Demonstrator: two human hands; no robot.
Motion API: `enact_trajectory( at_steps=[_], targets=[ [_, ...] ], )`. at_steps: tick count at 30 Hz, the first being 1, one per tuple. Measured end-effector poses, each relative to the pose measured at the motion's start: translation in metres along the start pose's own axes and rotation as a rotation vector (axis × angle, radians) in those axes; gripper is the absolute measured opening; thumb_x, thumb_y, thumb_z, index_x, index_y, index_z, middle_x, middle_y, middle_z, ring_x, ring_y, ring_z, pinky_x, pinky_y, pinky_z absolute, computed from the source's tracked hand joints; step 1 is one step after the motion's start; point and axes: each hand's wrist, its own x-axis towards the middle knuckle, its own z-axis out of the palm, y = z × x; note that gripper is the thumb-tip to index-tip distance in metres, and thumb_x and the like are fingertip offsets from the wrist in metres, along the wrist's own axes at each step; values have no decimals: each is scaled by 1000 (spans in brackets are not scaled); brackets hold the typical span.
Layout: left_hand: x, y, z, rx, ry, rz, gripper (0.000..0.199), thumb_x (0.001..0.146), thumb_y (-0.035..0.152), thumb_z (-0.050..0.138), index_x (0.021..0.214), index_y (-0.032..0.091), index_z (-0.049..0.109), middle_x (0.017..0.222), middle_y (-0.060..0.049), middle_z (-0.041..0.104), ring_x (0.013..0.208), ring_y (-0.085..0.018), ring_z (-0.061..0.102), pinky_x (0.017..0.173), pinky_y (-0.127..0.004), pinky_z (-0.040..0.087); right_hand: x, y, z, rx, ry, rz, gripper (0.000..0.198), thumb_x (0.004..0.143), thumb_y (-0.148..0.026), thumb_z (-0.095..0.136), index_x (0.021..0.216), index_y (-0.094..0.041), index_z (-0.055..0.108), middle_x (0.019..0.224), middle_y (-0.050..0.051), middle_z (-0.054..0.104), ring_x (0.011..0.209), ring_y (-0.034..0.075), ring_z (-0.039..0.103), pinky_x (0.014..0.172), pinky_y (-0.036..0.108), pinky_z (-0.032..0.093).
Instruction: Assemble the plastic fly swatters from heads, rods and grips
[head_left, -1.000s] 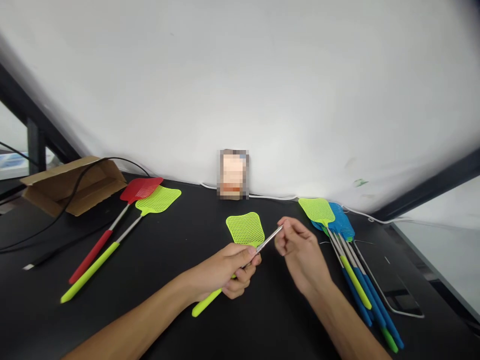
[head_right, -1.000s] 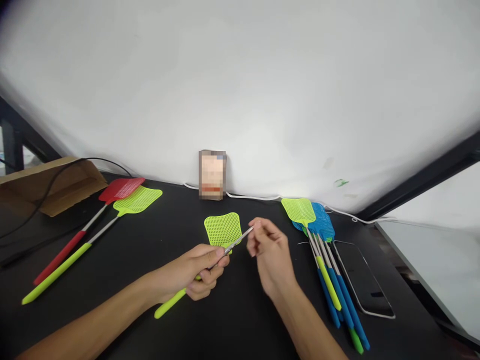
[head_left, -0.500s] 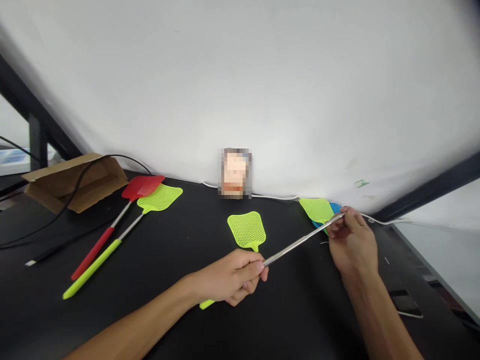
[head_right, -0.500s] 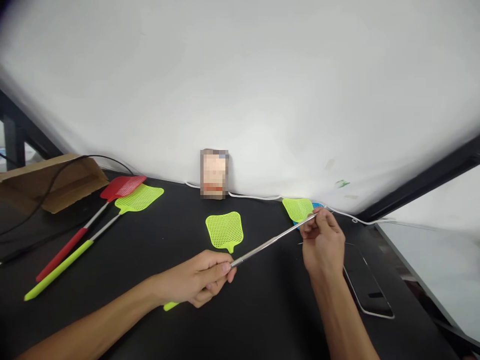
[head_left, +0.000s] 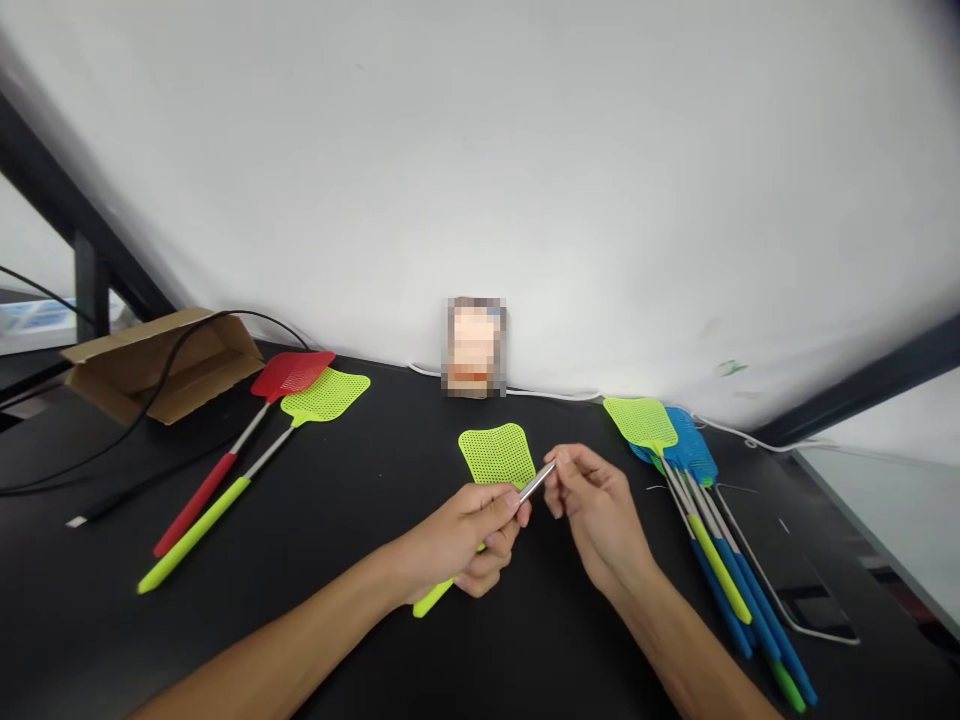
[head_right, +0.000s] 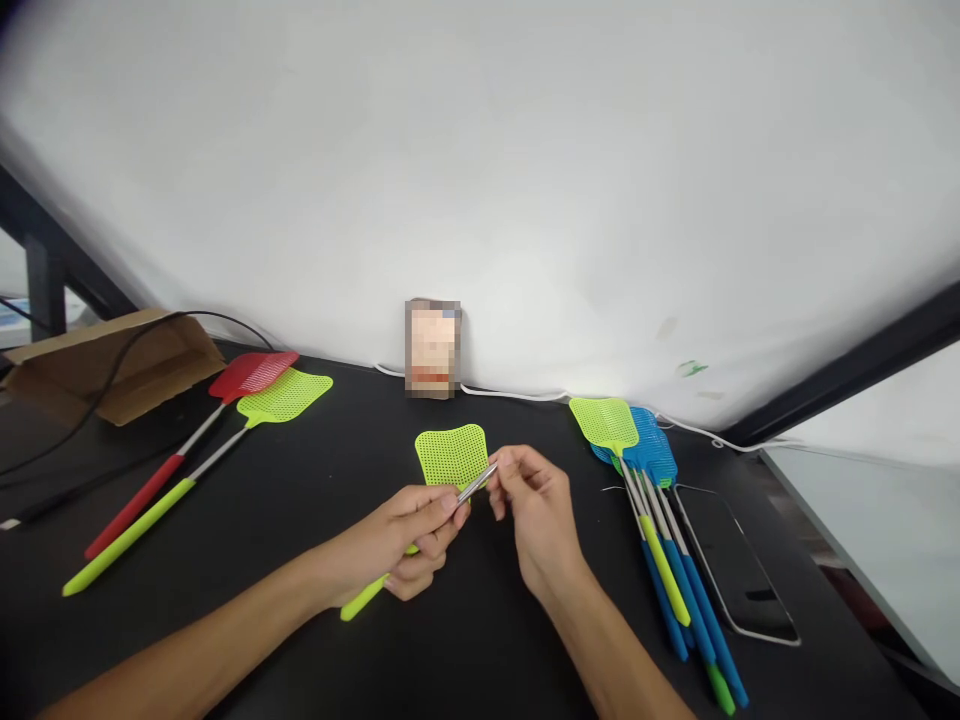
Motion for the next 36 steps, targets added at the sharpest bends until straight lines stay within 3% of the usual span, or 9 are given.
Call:
enact_trajectory(
  at_steps=[4,7,11,14,17,20,24,27,36],
  targets=[
    [-5,4,0,78,-80,-112,40,98,60,56,90,21,51,62,10,31,43,-4,17,38,-17,16,34,-29,-63,87,289,-119,22,72,-28,87,78,-17,69,65,-4,56,54,9,47,46,21,37],
    [-8,5,1,176,-154,-157,43,96,64,56,89,21,52,61,10,30,44,-5,17,39,-18,17,51,-53,-120,117,482,-206,24,76,-21,80,66,-18,58,55,-8,45,47,7,38,41,19,32],
    [-9,6,1,243,-176,-162,44,96,65,56,91,21,53,61,10,32,43,-4,18,39,-19,18,52,-67,-155,131,556,-258,24,84,-23,74,69,-19,56,56,-6,46,48,8,41,41,19,36],
    [-10,6,0,244,-185,-134,42,96,62,57,92,20,55,61,10,34,42,-4,18,37,-19,18,47,-66,-141,122,553,-328,22,82,-25,76,73,-19,58,59,-7,46,51,8,43,43,18,37],
    [-9,4,0,204,-171,-85,40,98,59,56,92,20,55,59,10,32,41,-4,18,37,-19,18,39,-53,-103,81,493,-338,19,76,-28,82,77,-18,65,60,-6,50,52,7,43,44,18,35],
    [-6,0,1,132,-102,-27,35,101,55,54,94,21,54,59,10,31,41,-4,18,36,-18,19,24,-26,-53,14,321,-242,25,76,-36,86,83,-17,72,61,-4,53,52,8,45,44,21,34],
    [0,-6,0,2,-5,35,32,102,52,53,93,21,52,61,10,32,39,-3,19,34,-16,19,-2,8,-2,-181,15,-135,30,91,-46,74,82,-18,71,60,-3,53,51,9,43,46,24,33],
    [1,-7,0,-33,19,56,34,102,53,52,91,21,50,60,10,33,39,-3,20,34,-16,19,-14,17,11,-286,-114,-120,33,99,-46,64,80,-19,67,61,-2,54,52,10,45,49,25,35],
    [-1,-7,2,-42,20,59,36,103,55,50,89,22,52,59,11,30,37,-3,15,32,-16,16,-20,10,11,-339,-227,-130,33,102,-45,58,83,-19,68,62,-1,60,54,12,49,51,26,39]
  ],
)
